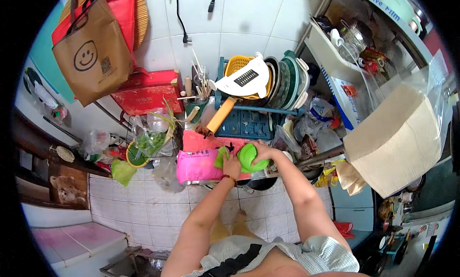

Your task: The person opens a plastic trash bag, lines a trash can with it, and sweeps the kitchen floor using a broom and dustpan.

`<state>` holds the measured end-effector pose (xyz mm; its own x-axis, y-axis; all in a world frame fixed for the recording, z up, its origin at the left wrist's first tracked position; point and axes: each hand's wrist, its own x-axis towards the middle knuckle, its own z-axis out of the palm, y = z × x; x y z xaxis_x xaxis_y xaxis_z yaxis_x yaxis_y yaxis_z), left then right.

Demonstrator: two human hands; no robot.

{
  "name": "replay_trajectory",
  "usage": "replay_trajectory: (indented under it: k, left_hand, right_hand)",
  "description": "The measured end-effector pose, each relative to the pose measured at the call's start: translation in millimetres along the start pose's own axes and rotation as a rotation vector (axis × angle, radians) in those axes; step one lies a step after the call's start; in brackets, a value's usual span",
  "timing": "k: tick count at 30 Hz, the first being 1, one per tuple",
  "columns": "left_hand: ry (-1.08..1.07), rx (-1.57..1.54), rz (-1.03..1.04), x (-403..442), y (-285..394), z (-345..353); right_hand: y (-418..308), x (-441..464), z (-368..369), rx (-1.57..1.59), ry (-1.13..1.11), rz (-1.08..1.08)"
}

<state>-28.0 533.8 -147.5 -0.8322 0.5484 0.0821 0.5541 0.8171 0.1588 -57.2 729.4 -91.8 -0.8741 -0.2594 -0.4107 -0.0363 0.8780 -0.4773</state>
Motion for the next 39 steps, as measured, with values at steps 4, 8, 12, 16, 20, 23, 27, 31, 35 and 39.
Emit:
replay_trajectory:
  k: [4, 8, 12, 16, 20, 23, 27, 31, 35, 39]
  left_hand:
    - [0.133, -0.098, 0.041, 6.7, 2.7, -2.9]
    - [0.171, -0.342, 0.108, 8.9, -3.4, -5.7]
    - [0.147, -0.399, 0.158, 12.4, -8.4, -30.5]
    - [0.280, -0.530, 0.200, -0.4, -18.3, -101.7]
    - [0.021, -0.888, 0.173, -47.4, -22.8, -190.6]
    - [-0.289, -0.946, 0.061, -99.0, -1.6, -209.3]
    - [-0.186, -0.933, -0.021, -132.9, 2.8, -173.4]
    - [-0.012, -1.129, -0.016, -111.1, -35.1, -203.0]
    - [0.289, -1.160, 0.120, -123.3, -66.3, -308.7]
    - [0.051, -0.997, 0.578, -170.6, -63.4, -384.6]
  right_hand:
    - [9.1, -0.5, -9.2, 0.209, 0.170, -0.126]
    - [22.0, -0.5, -7.2, 0.307, 0.347, -0.020]
    - [19.9, 0.8, -3.6, 0.459, 0.416, 0.055]
    - [-13.0, -42.9, -34.4, 0.763, 0.285, 0.081]
    - [-68.7, -151.2, -33.7, 1.417, -0.231, -0.091]
    - [-62.8, -164.8, 70.1, 0.906, -0.371, 0.093]
    - [-110.3, -207.4, 153.0, 2.153, -0.176, 0.179]
    - [-100.6, -209.3, 157.7, 2.209, -0.162, -0.049]
    - [-122.4, -203.5, 111.5, 2.252, 0.021, -0.256]
    - [-150.0, -186.7, 74.3, 2.290, 0.373, -0.380]
